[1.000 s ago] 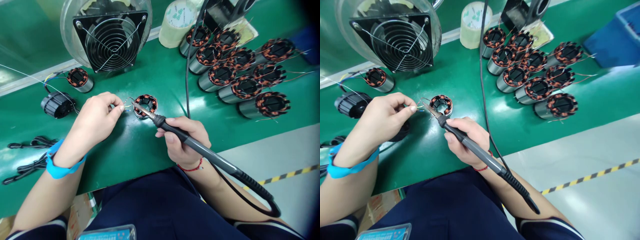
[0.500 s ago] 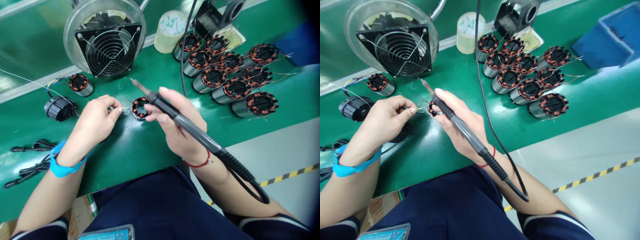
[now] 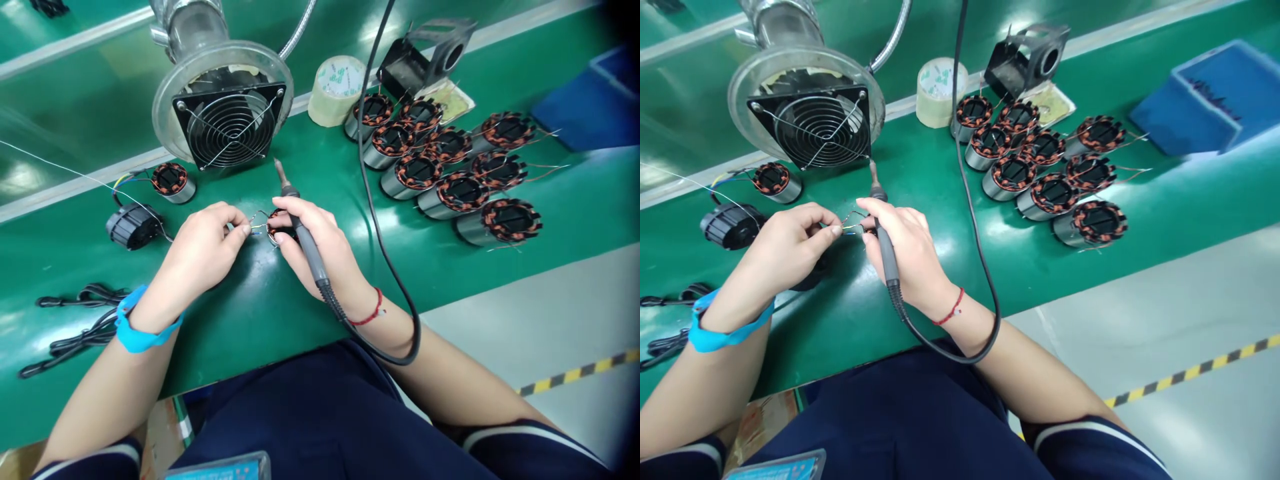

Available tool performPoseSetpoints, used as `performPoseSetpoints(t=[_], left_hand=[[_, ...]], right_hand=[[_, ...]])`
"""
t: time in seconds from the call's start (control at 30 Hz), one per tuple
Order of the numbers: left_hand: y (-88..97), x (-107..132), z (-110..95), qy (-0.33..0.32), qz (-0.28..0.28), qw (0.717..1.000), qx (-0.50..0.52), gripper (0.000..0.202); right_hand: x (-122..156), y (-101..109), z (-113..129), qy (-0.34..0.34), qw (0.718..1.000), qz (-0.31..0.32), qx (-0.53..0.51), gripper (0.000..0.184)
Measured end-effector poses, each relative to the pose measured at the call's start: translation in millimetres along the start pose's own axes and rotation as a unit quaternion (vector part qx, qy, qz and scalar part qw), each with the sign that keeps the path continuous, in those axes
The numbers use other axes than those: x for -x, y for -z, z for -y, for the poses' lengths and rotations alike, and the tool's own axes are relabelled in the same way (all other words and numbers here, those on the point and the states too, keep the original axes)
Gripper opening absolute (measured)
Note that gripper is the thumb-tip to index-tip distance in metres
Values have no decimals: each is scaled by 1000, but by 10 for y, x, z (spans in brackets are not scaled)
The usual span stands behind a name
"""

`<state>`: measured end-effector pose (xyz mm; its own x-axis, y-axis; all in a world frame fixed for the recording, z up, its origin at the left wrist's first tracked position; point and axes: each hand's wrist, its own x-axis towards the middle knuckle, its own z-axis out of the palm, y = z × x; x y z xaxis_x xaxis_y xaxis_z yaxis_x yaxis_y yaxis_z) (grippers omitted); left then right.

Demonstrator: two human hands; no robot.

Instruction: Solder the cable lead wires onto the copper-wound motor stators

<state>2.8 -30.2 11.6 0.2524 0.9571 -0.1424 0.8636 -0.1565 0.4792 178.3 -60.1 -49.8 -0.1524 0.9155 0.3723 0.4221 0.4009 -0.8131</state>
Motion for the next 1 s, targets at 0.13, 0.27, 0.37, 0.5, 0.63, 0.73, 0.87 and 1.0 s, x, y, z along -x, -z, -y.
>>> performPoseSetpoints(t=[0.13,0.27,0.37,0.5,0.63,0.73,0.87,1.0], left_hand=[[8,-2,8,-2,8,1000,16,18],[33,-5,16,-7,17,999,48,16],[44,3,21,-9,24,998,62,17],[33,50,21,-45,-4,996,70,14],[11,118,-1,-124,-55,989,50,16],[-8,146,-5,-173,-56,983,-2,17],[-29,144,23,-217,-60,973,-53,20],[-45,133,55,-249,-58,964,-78,23]], right_hand=[[23,-31,-28,8,999,-36,6,40],[43,-97,-3,24,998,-44,50,40],[47,-147,45,39,997,-38,59,40],[25,-166,89,32,997,-47,44,38],[-6,-139,92,14,999,-36,-6,42],[-11,-123,79,9,998,-38,-50,43],[-1,-107,54,-1,997,-30,-69,46],[-10,-87,29,-10,997,-9,-79,48]])
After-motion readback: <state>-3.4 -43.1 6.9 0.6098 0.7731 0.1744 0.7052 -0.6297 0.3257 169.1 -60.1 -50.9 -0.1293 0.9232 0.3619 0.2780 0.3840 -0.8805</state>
